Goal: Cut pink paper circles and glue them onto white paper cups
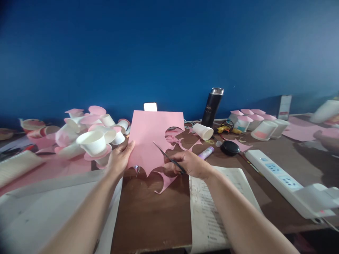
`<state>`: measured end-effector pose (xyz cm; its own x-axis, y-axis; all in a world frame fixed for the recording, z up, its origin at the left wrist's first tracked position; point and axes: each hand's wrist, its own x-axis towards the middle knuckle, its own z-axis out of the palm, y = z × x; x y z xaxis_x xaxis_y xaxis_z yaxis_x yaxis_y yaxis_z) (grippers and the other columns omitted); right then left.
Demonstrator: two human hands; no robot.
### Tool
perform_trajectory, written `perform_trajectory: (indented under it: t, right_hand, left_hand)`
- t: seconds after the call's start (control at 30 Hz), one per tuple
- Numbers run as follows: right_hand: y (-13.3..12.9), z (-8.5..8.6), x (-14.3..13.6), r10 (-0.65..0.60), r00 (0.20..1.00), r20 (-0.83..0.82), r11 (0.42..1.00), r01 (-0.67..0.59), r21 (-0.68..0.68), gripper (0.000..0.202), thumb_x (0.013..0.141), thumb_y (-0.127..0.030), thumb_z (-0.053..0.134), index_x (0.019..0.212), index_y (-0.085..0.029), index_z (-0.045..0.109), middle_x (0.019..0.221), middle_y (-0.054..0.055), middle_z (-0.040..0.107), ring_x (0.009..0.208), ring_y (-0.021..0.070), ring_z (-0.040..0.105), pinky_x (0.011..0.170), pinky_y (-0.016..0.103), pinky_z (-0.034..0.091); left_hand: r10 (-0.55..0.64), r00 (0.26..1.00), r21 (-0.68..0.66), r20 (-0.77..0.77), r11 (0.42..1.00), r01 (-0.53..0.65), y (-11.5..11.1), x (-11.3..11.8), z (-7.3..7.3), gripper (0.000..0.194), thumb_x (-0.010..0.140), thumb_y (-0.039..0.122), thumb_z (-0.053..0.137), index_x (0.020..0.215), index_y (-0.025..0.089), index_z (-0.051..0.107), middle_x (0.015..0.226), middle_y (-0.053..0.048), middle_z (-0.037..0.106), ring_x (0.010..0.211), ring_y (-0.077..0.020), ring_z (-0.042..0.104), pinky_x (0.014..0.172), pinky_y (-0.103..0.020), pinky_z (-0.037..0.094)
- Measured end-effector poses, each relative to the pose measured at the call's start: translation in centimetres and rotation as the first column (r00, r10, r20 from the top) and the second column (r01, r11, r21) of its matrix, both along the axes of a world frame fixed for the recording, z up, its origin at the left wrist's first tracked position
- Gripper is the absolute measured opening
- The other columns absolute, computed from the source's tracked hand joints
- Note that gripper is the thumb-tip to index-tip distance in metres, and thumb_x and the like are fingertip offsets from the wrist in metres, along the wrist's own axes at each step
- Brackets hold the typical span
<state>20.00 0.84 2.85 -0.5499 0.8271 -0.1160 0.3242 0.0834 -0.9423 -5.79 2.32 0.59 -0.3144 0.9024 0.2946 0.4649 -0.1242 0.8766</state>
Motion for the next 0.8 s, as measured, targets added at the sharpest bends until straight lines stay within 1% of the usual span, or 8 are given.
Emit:
perform_trajectory:
  t: [0.07, 0.27, 0.4, 0.5, 0.63, 0.8]
  right_hand:
    - [-0.01, 0.04, 0.00, -0.002, 1.000, 0.006, 1.000, 0.002, -0.004, 0.033, 0.077, -0.047, 0.068, 0.070, -0.015, 0.063, 0.057, -0.004, 0.051, 0.054, 0.0078, 0.041, 0.053, 0.023, 0.032]
    - [-0.10, 0.10, 0.06, -0.014, 0.999, 0.047, 1.000, 0.014, -0.014, 0.031, 0.077, -0.046, 0.069, 0.084, -0.016, 0.071, 0.059, -0.003, 0.053, 0.055, 0.0086, 0.044, 0.053, 0.023, 0.031]
    - [-0.05, 0.04, 0.11, -0.015, 0.998, 0.067, 1.000, 0.017, -0.018, 0.035, 0.077, -0.047, 0.068, 0.094, -0.016, 0.073, 0.059, -0.003, 0.054, 0.056, 0.0085, 0.044, 0.053, 0.023, 0.031]
    - [-0.01, 0.00, 0.11, -0.007, 0.998, 0.066, 1.000, 0.008, -0.020, 0.038, 0.077, -0.048, 0.068, 0.099, -0.017, 0.073, 0.061, -0.002, 0.055, 0.057, 0.0087, 0.045, 0.053, 0.023, 0.031]
    - [-0.04, 0.00, 0.10, -0.010, 0.997, 0.073, 1.000, 0.011, -0.011, 0.037, 0.077, -0.048, 0.068, 0.098, -0.018, 0.074, 0.061, -0.003, 0.055, 0.057, 0.0085, 0.045, 0.054, 0.022, 0.032]
    - [-0.10, 0.08, 0.06, -0.009, 0.997, 0.083, 1.000, 0.010, -0.017, 0.036, 0.077, -0.050, 0.068, 0.091, -0.018, 0.075, 0.060, -0.003, 0.055, 0.057, 0.0085, 0.045, 0.055, 0.022, 0.034]
  left_hand:
    - [-0.001, 0.999, 0.008, -0.038, 1.000, 0.001, 0.08, -0.06, -0.07, 0.041, 0.077, 0.056, 0.056, 0.059, 0.020, 0.053, 0.054, 0.002, 0.047, 0.065, -0.0167, 0.050, 0.059, -0.025, 0.036]
    - [0.008, 0.991, 0.033, -0.135, 0.999, -0.003, 0.30, -0.29, -0.26, 0.041, 0.080, 0.055, 0.054, 0.060, 0.018, 0.054, 0.056, 0.002, 0.050, 0.063, -0.0150, 0.048, 0.057, -0.024, 0.033]
    - [0.012, 0.985, 0.050, -0.173, 0.999, -0.003, 0.34, -0.41, -0.27, 0.042, 0.081, 0.055, 0.052, 0.062, 0.018, 0.056, 0.057, 0.002, 0.052, 0.062, -0.0137, 0.047, 0.057, -0.024, 0.033]
    - [0.009, 0.983, 0.061, -0.181, 0.998, 0.002, 0.43, -0.49, -0.29, 0.042, 0.082, 0.054, 0.053, 0.061, 0.018, 0.055, 0.054, 0.003, 0.050, 0.060, -0.0134, 0.046, 0.056, -0.024, 0.033]
    - [-0.014, 0.985, 0.073, -0.173, 0.997, 0.027, 0.58, -0.61, -0.30, 0.041, 0.082, 0.053, 0.052, 0.058, 0.019, 0.054, 0.051, 0.003, 0.046, 0.059, -0.0140, 0.045, 0.056, -0.024, 0.034]
    - [-0.021, 0.984, 0.055, -0.178, 0.998, 0.031, 0.67, -0.85, -0.25, 0.042, 0.081, 0.054, 0.053, 0.057, 0.019, 0.053, 0.053, 0.003, 0.045, 0.058, -0.0135, 0.044, 0.056, -0.024, 0.034]
